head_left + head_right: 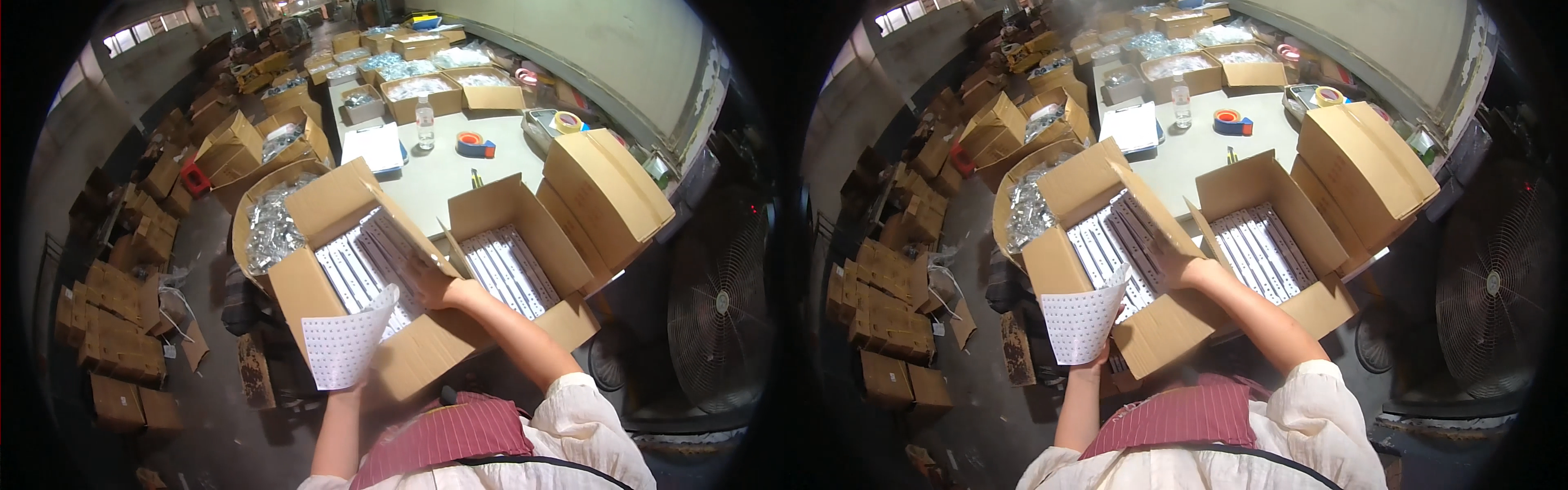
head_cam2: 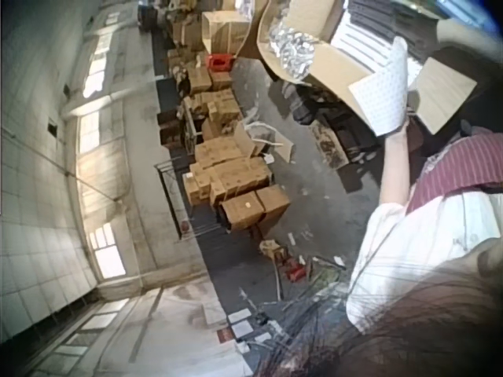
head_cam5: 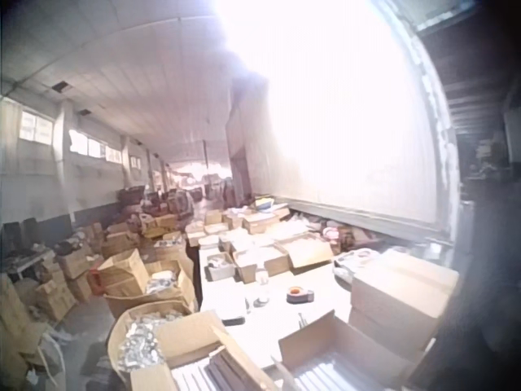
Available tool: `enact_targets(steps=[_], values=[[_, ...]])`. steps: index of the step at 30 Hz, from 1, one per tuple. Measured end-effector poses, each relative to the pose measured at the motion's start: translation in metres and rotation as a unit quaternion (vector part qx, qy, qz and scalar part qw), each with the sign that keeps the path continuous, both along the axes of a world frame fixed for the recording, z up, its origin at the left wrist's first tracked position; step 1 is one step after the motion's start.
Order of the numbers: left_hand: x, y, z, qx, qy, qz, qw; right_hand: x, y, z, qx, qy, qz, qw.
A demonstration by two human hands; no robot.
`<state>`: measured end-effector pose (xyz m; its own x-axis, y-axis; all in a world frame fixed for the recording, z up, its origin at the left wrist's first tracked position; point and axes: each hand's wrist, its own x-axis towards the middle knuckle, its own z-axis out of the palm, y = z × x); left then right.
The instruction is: The person places white and brown metal drawer slides into cardboard boxes and closes the boxes by hand.
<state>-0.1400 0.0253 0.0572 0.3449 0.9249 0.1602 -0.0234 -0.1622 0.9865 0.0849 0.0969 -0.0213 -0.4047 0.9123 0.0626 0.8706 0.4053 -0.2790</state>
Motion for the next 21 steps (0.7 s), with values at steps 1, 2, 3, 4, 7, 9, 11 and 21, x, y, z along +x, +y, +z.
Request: enact_targets(steps=[1,2,3,4,7,9,11,21], values=[[0.004,0.008,-0.009,0.103,0.015,-0.020,0.994,0.009,0.006,-0.003,0.022,-0.104,0.045,0.993],[0.003,0.006,-0.014,-0.131,-0.056,-0.042,0.989,0.013,0.007,-0.017,0.058,-0.091,0.023,0.994],[0.021,0.000,-0.005,-0.275,-0.188,-0.036,0.942,0.020,0.008,-0.039,0.093,-0.079,-0.002,0.993],[0.029,0.000,-0.008,-0.262,-0.243,-0.088,0.930,0.015,0.008,-0.052,0.119,-0.038,-0.023,0.992],[0.033,-0.006,-0.008,-0.182,-0.235,-0.120,0.947,-0.013,-0.037,0.060,-0.130,0.236,-0.070,0.960],[0.050,-0.001,-0.028,-0.176,-0.312,-0.159,0.920,0.018,-0.069,0.058,-0.159,0.206,-0.004,0.966],[0.037,0.002,-0.042,-0.219,-0.344,-0.208,0.889,0.066,-0.095,0.083,-0.227,0.335,0.165,0.899],[0.042,0.013,-0.082,-0.229,-0.205,-0.193,0.932,0.216,-0.106,-0.080,-0.306,0.020,-0.413,0.858]])
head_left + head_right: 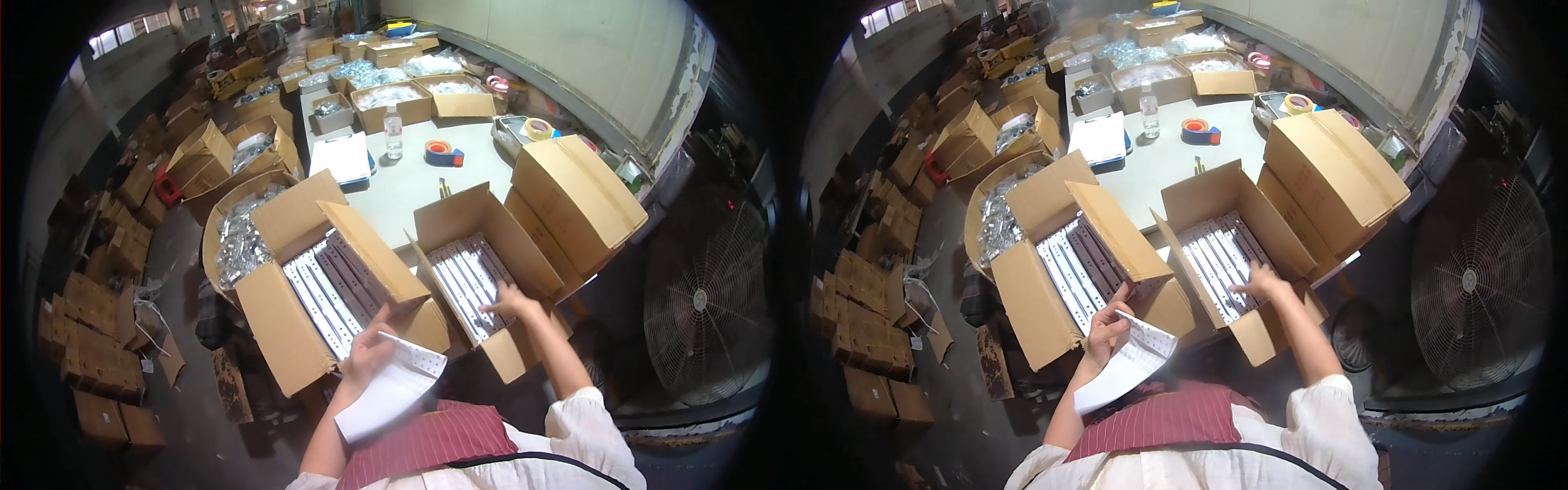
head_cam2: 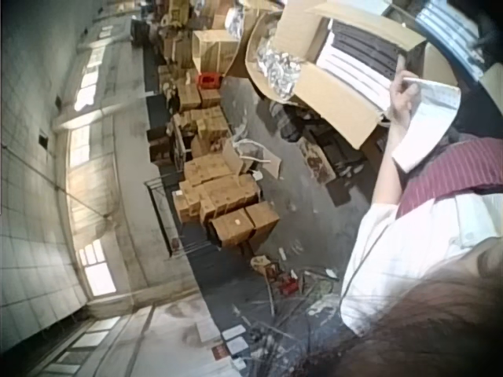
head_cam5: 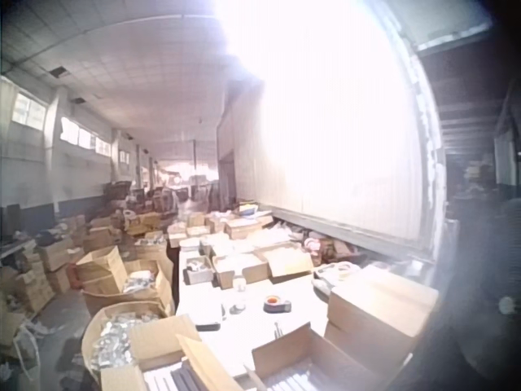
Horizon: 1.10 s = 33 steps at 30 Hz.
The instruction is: The person places white and brown metal drawer slides into cardboard boxes and closes the boxes by hand.
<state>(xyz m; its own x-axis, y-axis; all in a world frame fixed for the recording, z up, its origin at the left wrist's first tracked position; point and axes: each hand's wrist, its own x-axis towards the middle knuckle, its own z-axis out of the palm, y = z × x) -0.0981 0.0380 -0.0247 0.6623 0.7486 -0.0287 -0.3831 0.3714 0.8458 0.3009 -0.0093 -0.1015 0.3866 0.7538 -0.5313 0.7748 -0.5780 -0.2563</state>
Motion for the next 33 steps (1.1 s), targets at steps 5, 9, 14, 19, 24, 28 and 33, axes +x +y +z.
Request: enact_targets(steps=[5,9,14,19,24,28,33], values=[[0.001,-0.001,0.008,0.013,0.024,0.015,1.000,-0.014,-0.006,0.003,0.021,-0.033,0.055,0.998],[0.000,0.003,0.009,0.018,0.012,-0.015,1.000,0.028,-0.004,-0.015,0.085,0.013,0.053,0.995],[-0.007,0.004,-0.004,-0.003,0.023,-0.010,1.000,0.034,-0.006,-0.031,0.148,0.056,0.079,0.984],[-0.005,0.005,0.000,-0.012,0.028,-0.027,0.999,0.024,0.001,-0.037,0.056,-0.087,0.069,0.992],[-0.005,0.006,0.012,0.060,0.042,0.002,0.997,0.034,-0.004,-0.029,0.202,0.077,0.129,0.968],[-0.003,0.006,0.014,0.048,0.063,-0.021,0.997,0.020,0.006,-0.014,0.111,-0.073,0.100,0.986],[0.004,0.003,0.011,0.065,0.085,-0.032,0.994,0.053,-0.006,-0.041,0.218,0.033,0.127,0.967]])
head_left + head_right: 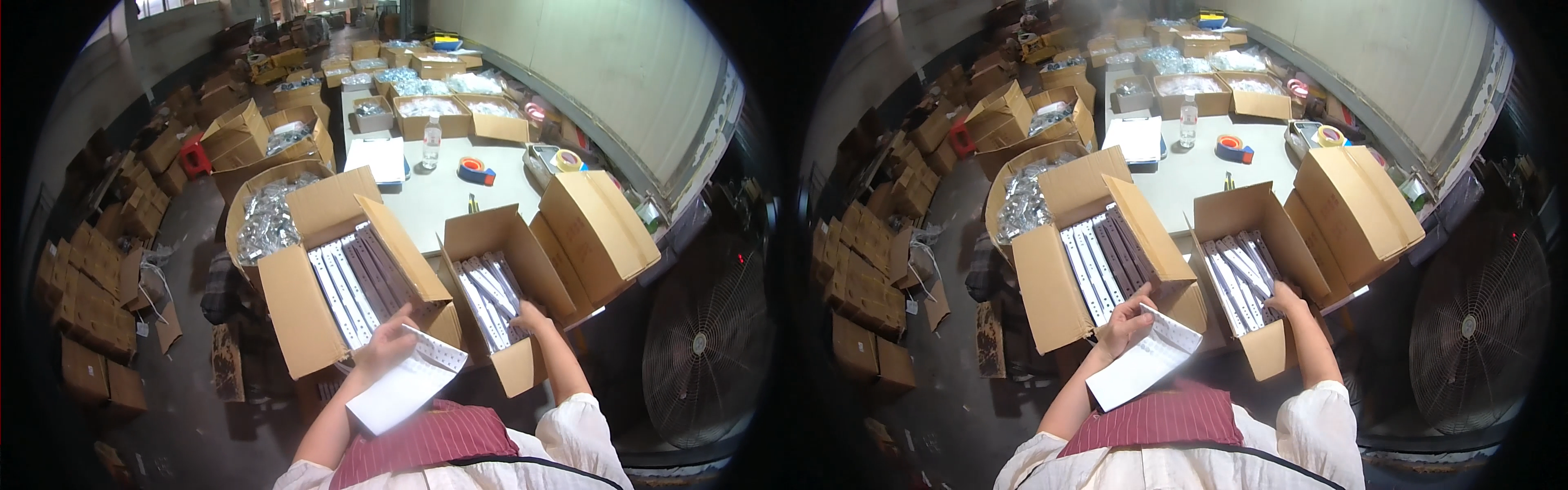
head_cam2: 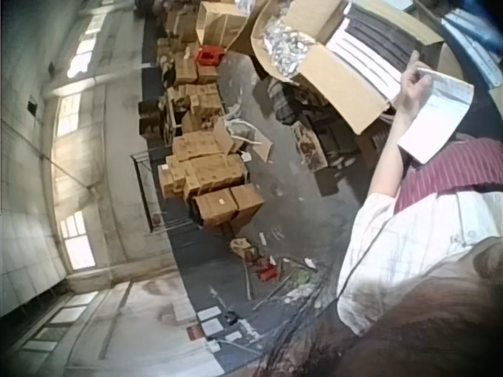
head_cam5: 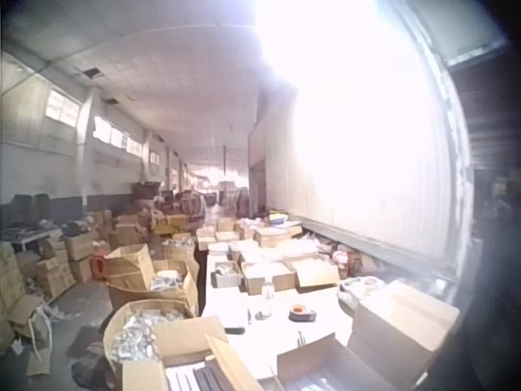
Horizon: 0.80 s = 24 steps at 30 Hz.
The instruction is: The person places white and brown metal drawer slides into cardboard boxes and closes the boxes by hand.
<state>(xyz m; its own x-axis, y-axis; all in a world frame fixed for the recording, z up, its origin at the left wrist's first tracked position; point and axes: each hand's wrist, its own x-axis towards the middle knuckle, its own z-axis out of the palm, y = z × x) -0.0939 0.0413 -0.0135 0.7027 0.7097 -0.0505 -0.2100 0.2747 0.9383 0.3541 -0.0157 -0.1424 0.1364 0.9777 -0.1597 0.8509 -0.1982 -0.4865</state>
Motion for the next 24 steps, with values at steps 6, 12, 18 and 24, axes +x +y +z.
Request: enact_targets(steps=[6,12,18,24], values=[[-0.006,-0.001,-0.003,0.028,-0.007,-0.008,1.000,-0.004,-0.001,0.028,-0.056,0.059,-0.068,0.994],[-0.019,-0.004,0.005,0.149,0.056,-0.034,0.987,-0.030,-0.002,0.096,0.006,0.222,-0.137,0.965],[-0.002,-0.003,0.005,0.160,0.091,-0.034,0.982,-0.015,0.021,0.128,0.070,0.189,-0.157,0.967],[-0.004,-0.004,0.002,0.183,0.071,-0.051,0.979,-0.064,0.016,0.114,0.075,0.293,-0.191,0.934]])
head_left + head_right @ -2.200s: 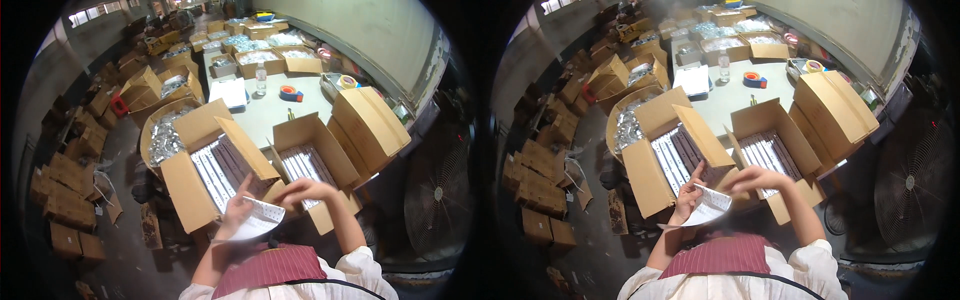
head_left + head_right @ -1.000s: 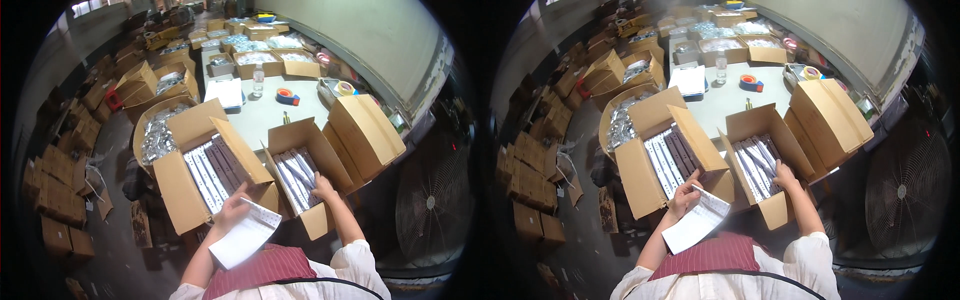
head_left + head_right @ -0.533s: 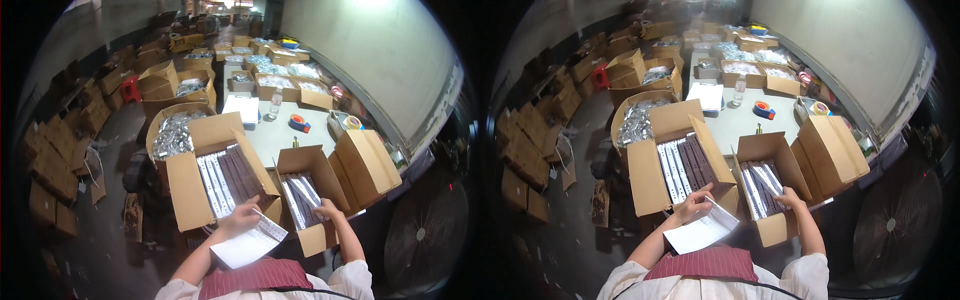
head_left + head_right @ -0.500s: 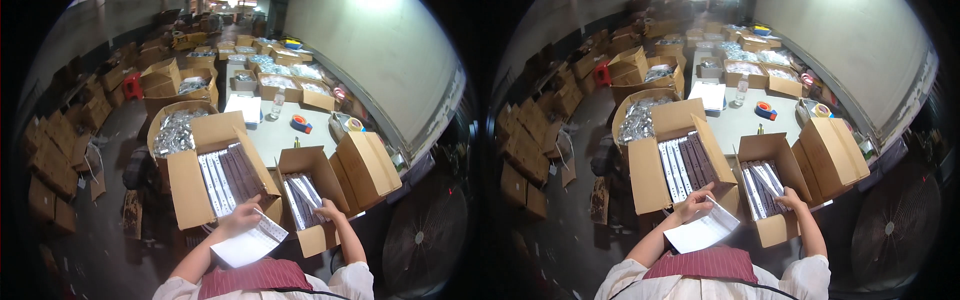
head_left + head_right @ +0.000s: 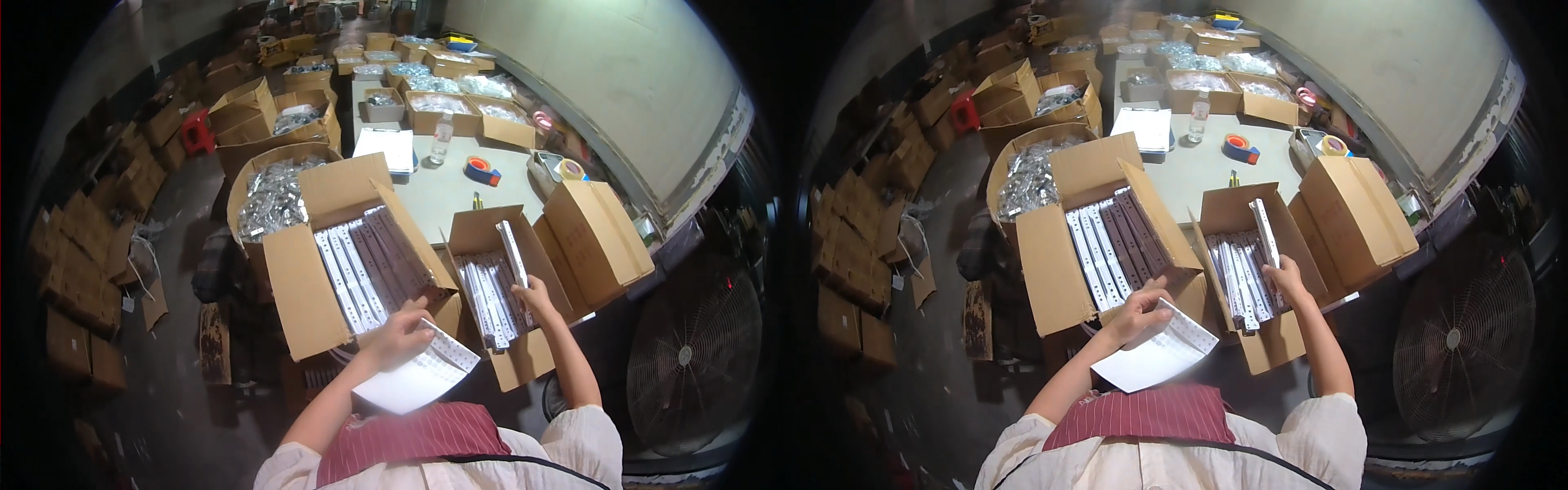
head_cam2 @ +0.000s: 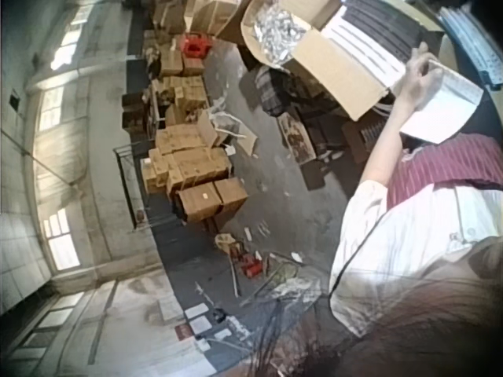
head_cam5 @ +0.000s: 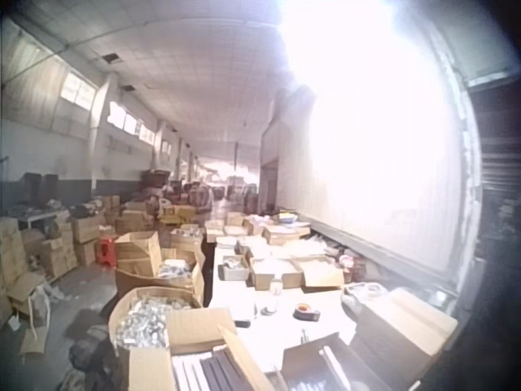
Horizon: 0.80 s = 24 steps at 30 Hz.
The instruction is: The person places white and brown metal drawer slides into cardboard boxes and closes the boxes by hand.
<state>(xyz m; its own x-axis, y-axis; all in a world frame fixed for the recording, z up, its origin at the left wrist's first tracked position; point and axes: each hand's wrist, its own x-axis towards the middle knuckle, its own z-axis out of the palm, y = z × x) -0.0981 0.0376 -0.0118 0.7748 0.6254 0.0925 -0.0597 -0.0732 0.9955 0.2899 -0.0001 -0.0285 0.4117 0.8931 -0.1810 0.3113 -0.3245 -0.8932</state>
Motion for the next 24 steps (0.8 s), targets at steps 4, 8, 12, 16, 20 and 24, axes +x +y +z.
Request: enact_targets(steps=[4,8,12,16,20,24], values=[[0.007,0.003,0.007,0.022,0.021,-0.016,0.999,-0.046,-0.015,0.060,0.086,0.154,0.061,0.982],[0.011,0.006,0.001,0.067,0.077,-0.031,0.994,-0.152,-0.016,0.185,0.041,0.207,0.226,0.951],[0.048,-0.001,0.001,-0.047,0.007,-0.022,0.999,-0.216,0.012,0.192,0.025,0.208,0.371,0.905],[0.075,-0.009,-0.008,-0.036,0.004,-0.010,0.999,-0.251,0.073,0.136,-0.017,-0.112,0.392,0.913],[0.065,0.009,-0.020,0.267,0.102,-0.040,0.958,-0.279,0.121,0.067,-0.048,-0.386,0.371,0.843],[0.064,0.002,-0.001,0.256,0.064,-0.021,0.964,-0.273,0.140,0.037,-0.088,-0.508,0.366,0.775]])
